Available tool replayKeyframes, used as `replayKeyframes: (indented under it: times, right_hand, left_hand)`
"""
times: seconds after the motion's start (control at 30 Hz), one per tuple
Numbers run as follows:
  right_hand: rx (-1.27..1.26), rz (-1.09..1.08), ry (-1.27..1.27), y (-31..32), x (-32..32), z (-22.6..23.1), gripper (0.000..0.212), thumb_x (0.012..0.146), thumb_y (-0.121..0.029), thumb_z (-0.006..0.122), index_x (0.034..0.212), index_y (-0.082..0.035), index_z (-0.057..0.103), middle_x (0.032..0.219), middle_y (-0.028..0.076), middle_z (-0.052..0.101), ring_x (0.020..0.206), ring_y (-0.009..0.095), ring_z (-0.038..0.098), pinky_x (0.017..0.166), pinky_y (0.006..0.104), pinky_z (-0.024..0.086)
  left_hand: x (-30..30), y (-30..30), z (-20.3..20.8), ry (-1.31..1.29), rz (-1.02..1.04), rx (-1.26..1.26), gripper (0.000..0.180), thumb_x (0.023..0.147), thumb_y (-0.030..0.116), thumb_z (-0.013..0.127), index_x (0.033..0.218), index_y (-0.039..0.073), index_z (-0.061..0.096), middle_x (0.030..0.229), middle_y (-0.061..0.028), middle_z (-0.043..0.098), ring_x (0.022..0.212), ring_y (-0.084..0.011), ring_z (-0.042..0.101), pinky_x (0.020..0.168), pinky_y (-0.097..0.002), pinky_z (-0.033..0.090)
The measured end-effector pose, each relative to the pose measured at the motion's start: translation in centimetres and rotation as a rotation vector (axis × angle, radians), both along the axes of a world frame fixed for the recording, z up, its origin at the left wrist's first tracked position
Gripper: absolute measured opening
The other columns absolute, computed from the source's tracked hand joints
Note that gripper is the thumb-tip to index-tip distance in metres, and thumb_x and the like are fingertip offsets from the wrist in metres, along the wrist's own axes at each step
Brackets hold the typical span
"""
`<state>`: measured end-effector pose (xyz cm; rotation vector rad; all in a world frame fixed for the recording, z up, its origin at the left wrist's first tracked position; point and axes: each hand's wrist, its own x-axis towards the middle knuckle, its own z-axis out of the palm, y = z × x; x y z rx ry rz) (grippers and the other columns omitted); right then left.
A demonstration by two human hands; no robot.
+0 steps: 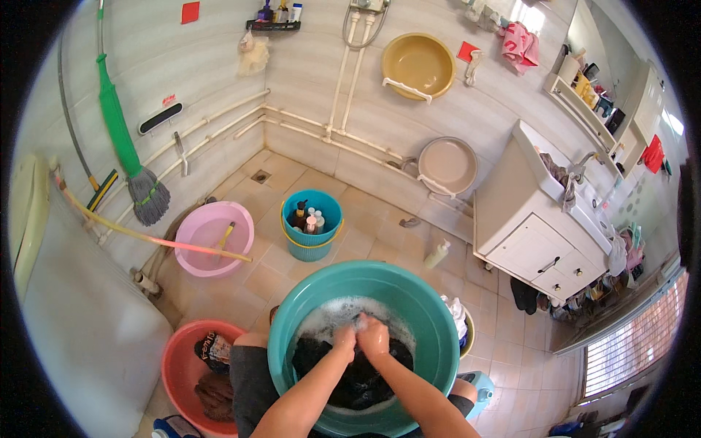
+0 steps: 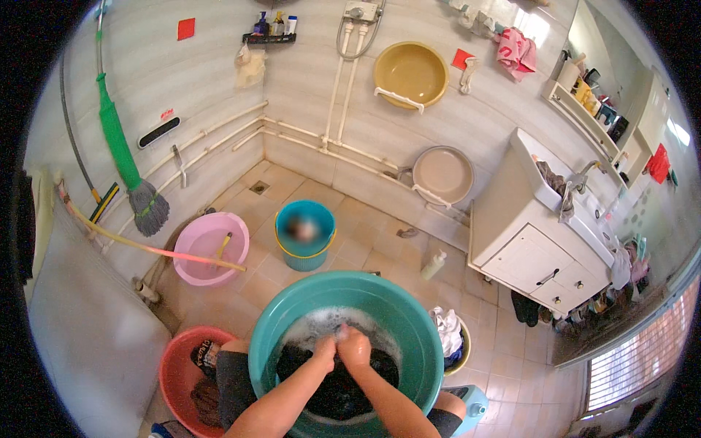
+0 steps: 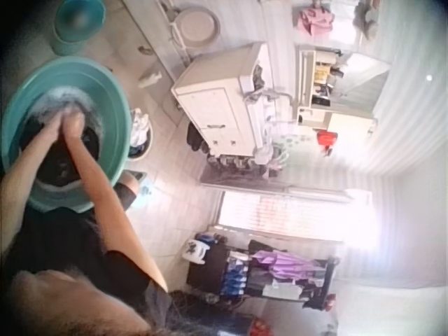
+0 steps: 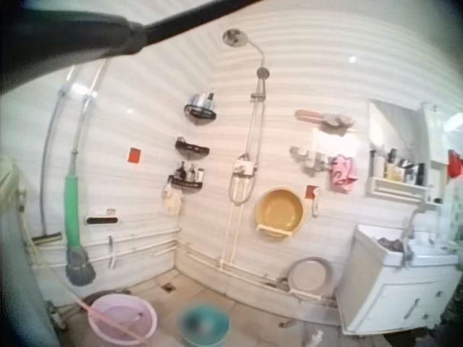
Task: The person hand-washes dark-colored clothes in a teal basin filled with soapy water. They scrub and agitate the garments, then transfer them to a red basin. The person adds liquid detergent from a blue bottle and continues washing the clothes by hand.
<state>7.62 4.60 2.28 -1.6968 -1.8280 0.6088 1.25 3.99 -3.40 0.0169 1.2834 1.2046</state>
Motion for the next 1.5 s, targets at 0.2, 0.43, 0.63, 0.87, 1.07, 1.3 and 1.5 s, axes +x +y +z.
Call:
replayKeyframes:
  times: [0.2,0.43,0.63,0.87,1.07,1.3,1.5]
  right_hand:
    - [-0.086,-0.093,0.04,2.5,5.1,-6.7,0.039,0.082,-0.029,0.052,0.103,0.003,0.053,0.098,0.023,0.056,0.09,0.035,0.055,0.075,0.0387,0.043]
    - [-0.302,-0.213,0.121,2.5,5.5,-8.2,0.045,0.077,-0.021,0.058,0.115,0.0,0.046,0.109,0.02,0.052,0.099,0.032,0.052,0.082,0.0354,0.042]
    - [-0.234,0.134,0.153,-3.5,-1.1,2.7,0.035,0.074,-0.033,0.062,0.094,-0.005,0.058,0.078,0.02,0.06,0.074,0.032,0.059,0.065,0.0356,0.046]
    - [-0.025,0.095,-0.024,-1.2,0.3,0.4,0.028,0.079,-0.027,0.051,0.084,-0.002,0.062,0.073,0.022,0.058,0.069,0.037,0.058,0.062,0.0426,0.045]
    - [-0.322,-0.252,0.177,3.7,5.3,-7.1,0.046,0.077,-0.041,0.056,0.1,-0.001,0.056,0.095,0.02,0.058,0.088,0.034,0.055,0.076,0.0401,0.043]
    - [-0.515,-0.136,-0.216,2.0,6.0,-4.6,0.057,0.075,-0.039,0.06,0.118,-0.005,0.044,0.114,0.02,0.05,0.103,0.033,0.049,0.084,0.0389,0.041]
    - [-0.236,0.046,0.175,-1.2,1.0,-0.5,0.041,0.074,-0.035,0.06,0.098,-0.002,0.055,0.09,0.022,0.058,0.088,0.036,0.056,0.074,0.0391,0.044]
  left_hand:
    - [-1.8,-0.1,4.0,0.304,0.032,-0.038,0.054,0.076,0.037,0.061,0.111,-0.002,0.049,0.109,-0.0146,0.052,0.1,-0.0282,0.049,0.083,-0.0368,0.039]
    - [-2.2,-0.2,1.4,0.321,-0.045,-0.298,0.034,0.083,0.008,0.051,0.116,0.011,0.046,0.12,-0.0126,0.042,0.105,-0.0318,0.044,0.083,-0.0432,0.04]
    - [-3.3,0.9,-7.6,-0.46,0.008,0.005,0.049,0.073,0.044,0.064,0.101,0.004,0.053,0.086,-0.0109,0.056,0.077,-0.0285,0.055,0.063,-0.04,0.045]
    - [-0.3,0.2,-1.6,0.121,-0.059,-0.162,0.022,0.076,0.025,0.058,0.076,0.003,0.055,0.071,-0.0078,0.051,0.065,-0.0229,0.049,0.058,-0.0374,0.039]
    - [0.4,-0.5,6.2,0.395,-0.116,0.037,0.041,0.076,0.034,0.06,0.094,-0.003,0.055,0.089,-0.0113,0.056,0.08,-0.0223,0.051,0.07,-0.0344,0.039]
    - [-1.9,-0.7,0.6,0.514,-0.089,-0.193,0.033,0.077,0.003,0.057,0.11,0.005,0.05,0.107,-0.0147,0.052,0.1,-0.0289,0.049,0.085,-0.0376,0.04]
    - [-2.2,-0.5,0.5,-0.21,-0.064,0.055,0.048,0.078,0.035,0.06,0.114,0.009,0.043,0.117,-0.0088,0.035,0.104,-0.0263,0.033,0.084,-0.0456,0.025]
